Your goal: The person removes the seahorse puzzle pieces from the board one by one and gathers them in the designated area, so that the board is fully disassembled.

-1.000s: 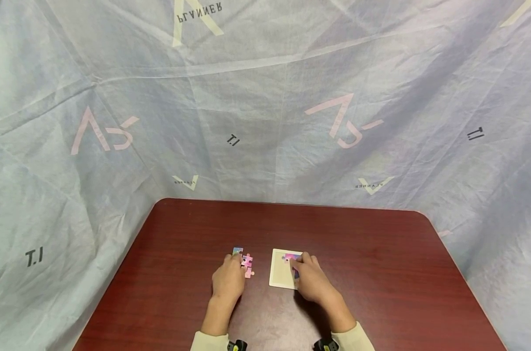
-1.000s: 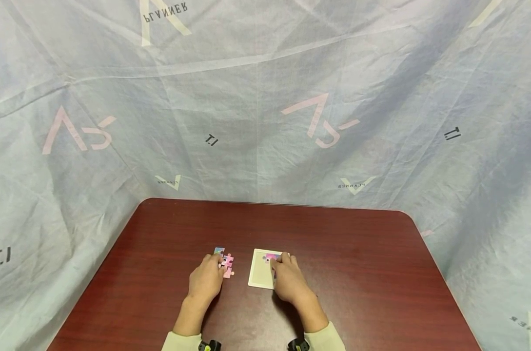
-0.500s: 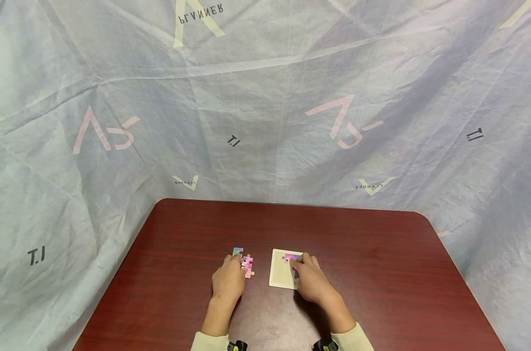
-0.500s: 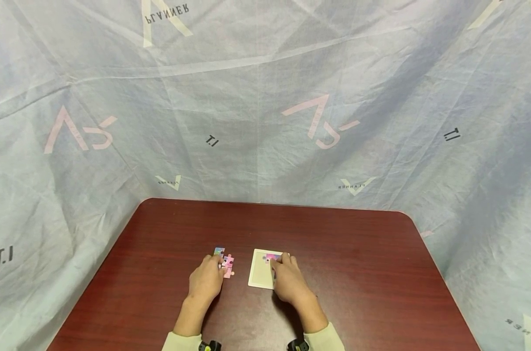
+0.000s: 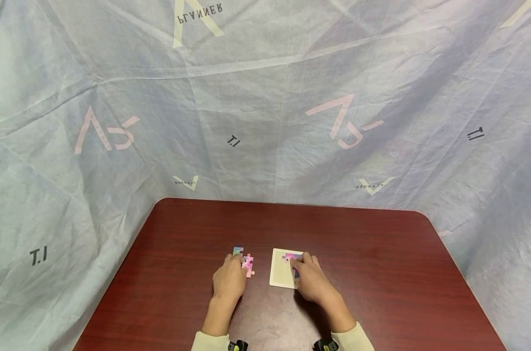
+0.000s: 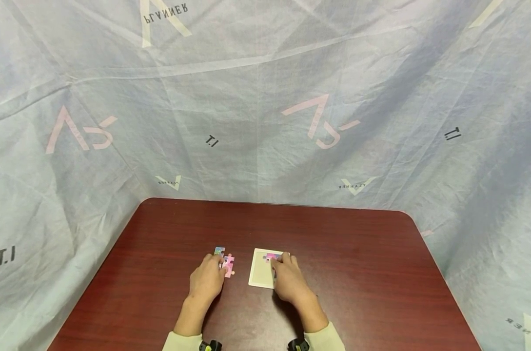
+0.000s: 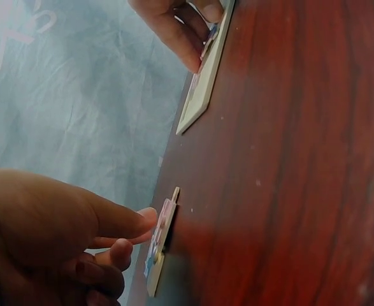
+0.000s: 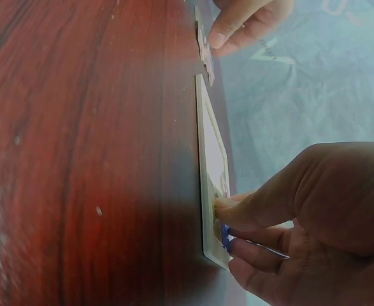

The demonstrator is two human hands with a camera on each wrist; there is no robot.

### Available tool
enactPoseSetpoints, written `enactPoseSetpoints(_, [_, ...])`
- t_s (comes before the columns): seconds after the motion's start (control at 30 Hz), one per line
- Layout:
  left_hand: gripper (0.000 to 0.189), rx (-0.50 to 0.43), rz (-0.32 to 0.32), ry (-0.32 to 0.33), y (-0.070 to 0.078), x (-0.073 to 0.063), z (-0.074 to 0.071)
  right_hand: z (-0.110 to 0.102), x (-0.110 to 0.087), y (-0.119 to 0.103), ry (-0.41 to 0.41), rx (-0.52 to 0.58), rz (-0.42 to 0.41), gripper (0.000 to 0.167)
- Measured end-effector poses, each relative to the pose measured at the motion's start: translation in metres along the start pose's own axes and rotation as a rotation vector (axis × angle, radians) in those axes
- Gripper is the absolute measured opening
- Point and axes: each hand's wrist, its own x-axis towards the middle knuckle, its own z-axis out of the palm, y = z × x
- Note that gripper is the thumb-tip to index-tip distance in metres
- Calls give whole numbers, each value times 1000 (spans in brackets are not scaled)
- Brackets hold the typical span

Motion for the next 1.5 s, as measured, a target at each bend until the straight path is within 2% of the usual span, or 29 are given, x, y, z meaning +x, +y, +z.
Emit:
enactPoseSetpoints(0.37, [20, -15, 36, 18, 3, 2, -2, -3, 2, -3, -1, 10, 16, 55])
enactPoseSetpoints(0.63, [20, -17, 36, -8, 7, -2, 1, 1, 3, -3, -20, 19, 20, 57])
enactPoseSetpoints(0.8, [20, -29, 73, 0, 17, -4, 5, 0, 2, -3, -35, 35, 36, 57])
enactPoseSetpoints(1.03, [17, -40, 108, -34, 28, -10, 14, 0, 2, -1, -27, 26, 42, 57])
enactPoseSetpoints(1.5, [15, -36, 205, -36, 39, -10, 21, -1, 2, 0, -3, 6, 24, 53])
